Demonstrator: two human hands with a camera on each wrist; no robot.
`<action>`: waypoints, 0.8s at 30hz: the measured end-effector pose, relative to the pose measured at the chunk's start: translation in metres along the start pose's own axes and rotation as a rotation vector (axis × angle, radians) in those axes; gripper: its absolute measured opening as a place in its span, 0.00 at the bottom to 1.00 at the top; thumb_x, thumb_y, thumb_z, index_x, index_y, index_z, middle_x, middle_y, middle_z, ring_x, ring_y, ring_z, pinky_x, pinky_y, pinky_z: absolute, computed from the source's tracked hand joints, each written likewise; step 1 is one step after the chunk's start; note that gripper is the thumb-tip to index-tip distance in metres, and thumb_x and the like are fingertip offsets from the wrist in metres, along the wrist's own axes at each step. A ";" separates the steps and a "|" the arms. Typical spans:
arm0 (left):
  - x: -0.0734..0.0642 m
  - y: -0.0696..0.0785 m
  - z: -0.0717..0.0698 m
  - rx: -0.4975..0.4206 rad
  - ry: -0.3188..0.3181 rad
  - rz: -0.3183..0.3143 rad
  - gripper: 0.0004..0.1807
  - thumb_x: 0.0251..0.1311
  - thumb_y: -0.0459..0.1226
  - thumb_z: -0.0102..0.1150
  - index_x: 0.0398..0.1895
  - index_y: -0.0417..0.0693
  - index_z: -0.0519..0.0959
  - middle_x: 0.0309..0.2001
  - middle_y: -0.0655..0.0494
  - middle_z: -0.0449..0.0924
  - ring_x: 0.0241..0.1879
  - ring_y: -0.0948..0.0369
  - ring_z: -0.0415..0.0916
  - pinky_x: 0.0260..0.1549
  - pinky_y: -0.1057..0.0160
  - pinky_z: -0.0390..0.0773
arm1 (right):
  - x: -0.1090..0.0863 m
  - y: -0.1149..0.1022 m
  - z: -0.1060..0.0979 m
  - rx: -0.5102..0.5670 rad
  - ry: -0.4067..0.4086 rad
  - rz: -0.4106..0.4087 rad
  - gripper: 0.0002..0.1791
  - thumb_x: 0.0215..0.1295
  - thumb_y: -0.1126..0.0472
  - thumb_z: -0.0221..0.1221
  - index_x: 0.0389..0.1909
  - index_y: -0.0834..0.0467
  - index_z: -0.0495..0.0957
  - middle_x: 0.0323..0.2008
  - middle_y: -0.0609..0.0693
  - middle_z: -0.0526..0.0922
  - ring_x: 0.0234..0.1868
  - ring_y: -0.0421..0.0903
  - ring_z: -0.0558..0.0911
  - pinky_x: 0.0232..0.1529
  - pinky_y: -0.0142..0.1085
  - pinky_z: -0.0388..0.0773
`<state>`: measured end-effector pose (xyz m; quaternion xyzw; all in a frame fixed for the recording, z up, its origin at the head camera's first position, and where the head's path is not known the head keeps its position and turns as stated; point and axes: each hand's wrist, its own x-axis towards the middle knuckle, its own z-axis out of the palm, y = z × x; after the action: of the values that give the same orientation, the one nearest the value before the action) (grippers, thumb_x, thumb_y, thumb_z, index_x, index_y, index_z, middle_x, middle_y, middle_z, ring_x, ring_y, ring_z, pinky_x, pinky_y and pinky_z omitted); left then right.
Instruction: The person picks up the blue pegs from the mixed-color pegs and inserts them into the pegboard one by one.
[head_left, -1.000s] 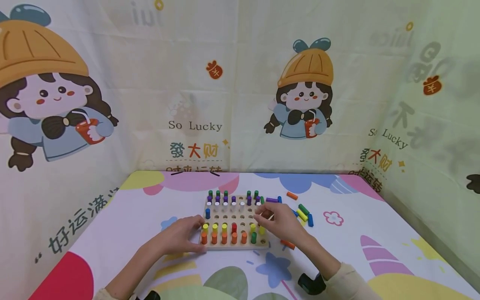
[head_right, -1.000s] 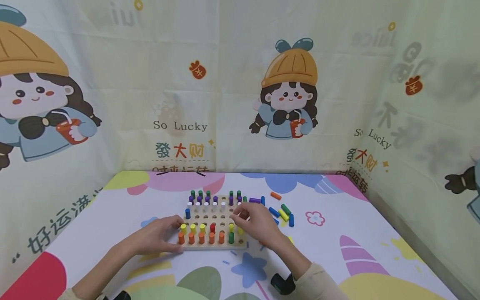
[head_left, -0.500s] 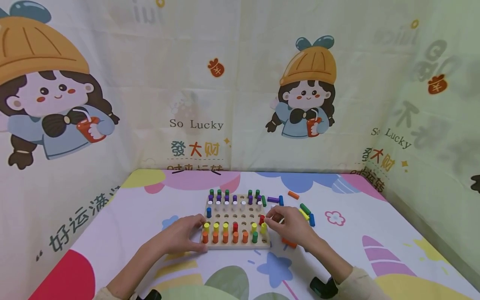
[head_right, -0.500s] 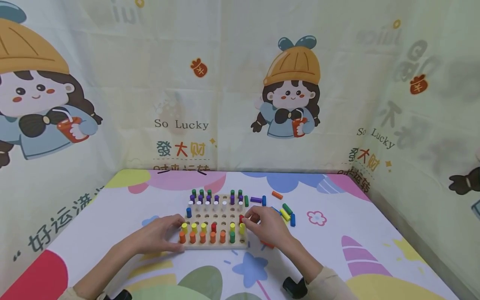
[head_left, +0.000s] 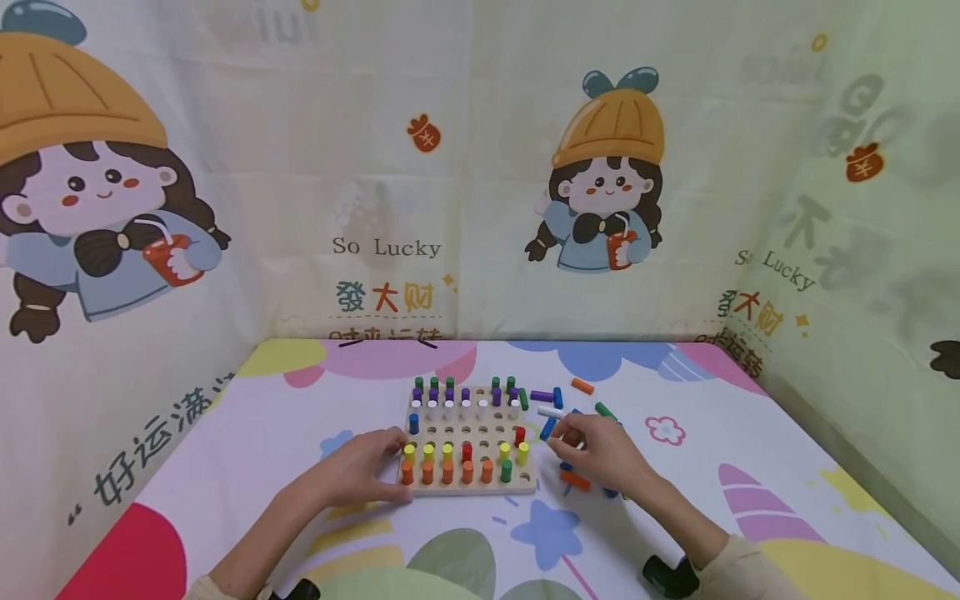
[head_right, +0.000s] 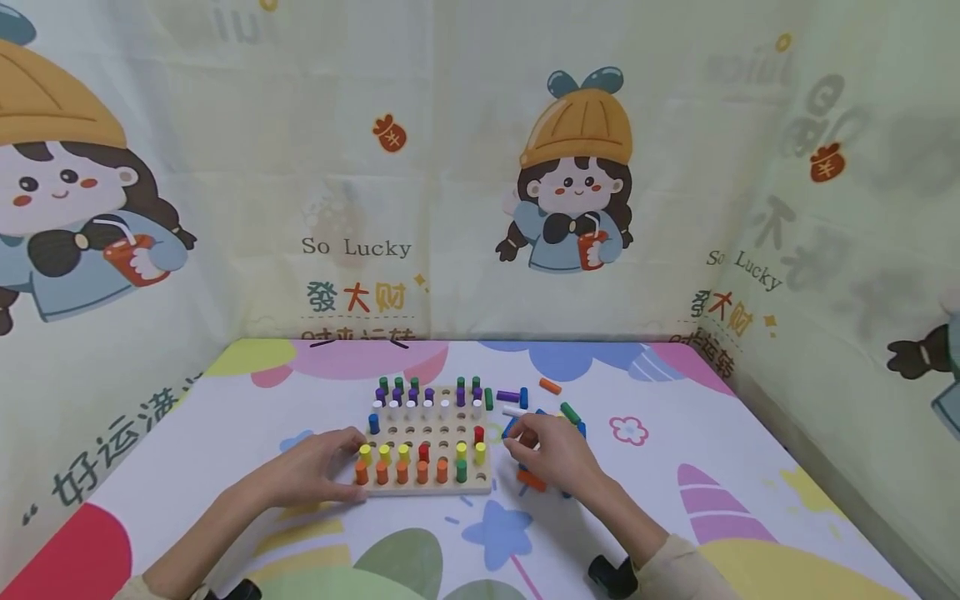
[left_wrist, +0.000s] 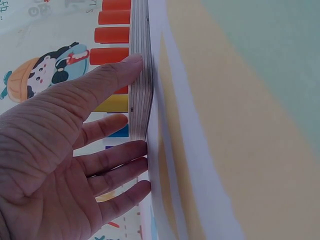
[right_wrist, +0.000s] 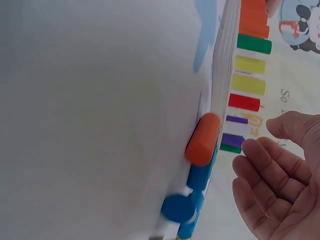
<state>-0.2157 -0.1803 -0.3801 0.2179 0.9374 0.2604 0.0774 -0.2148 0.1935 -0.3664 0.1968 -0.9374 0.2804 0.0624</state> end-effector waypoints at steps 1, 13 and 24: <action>0.000 0.000 0.000 -0.001 0.000 -0.005 0.35 0.47 0.51 0.81 0.55 0.46 0.76 0.51 0.50 0.82 0.54 0.49 0.78 0.59 0.40 0.75 | -0.001 0.001 -0.001 -0.001 0.000 0.007 0.02 0.67 0.58 0.67 0.36 0.52 0.85 0.25 0.38 0.79 0.28 0.37 0.76 0.29 0.30 0.75; 0.000 -0.004 0.002 -0.016 0.007 0.003 0.35 0.48 0.51 0.81 0.55 0.46 0.76 0.51 0.51 0.82 0.55 0.49 0.77 0.60 0.39 0.74 | -0.009 0.017 -0.014 -0.008 0.024 0.055 0.02 0.67 0.59 0.67 0.36 0.53 0.85 0.27 0.39 0.82 0.30 0.38 0.77 0.31 0.31 0.77; -0.002 -0.002 0.001 -0.021 0.006 0.008 0.35 0.48 0.50 0.81 0.56 0.46 0.76 0.51 0.49 0.82 0.55 0.48 0.77 0.60 0.39 0.74 | -0.014 0.034 -0.018 -0.057 0.038 0.123 0.04 0.66 0.58 0.69 0.36 0.53 0.85 0.25 0.40 0.79 0.29 0.40 0.74 0.29 0.32 0.72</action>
<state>-0.2143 -0.1819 -0.3816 0.2199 0.9340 0.2712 0.0761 -0.2150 0.2342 -0.3713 0.1314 -0.9540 0.2607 0.0685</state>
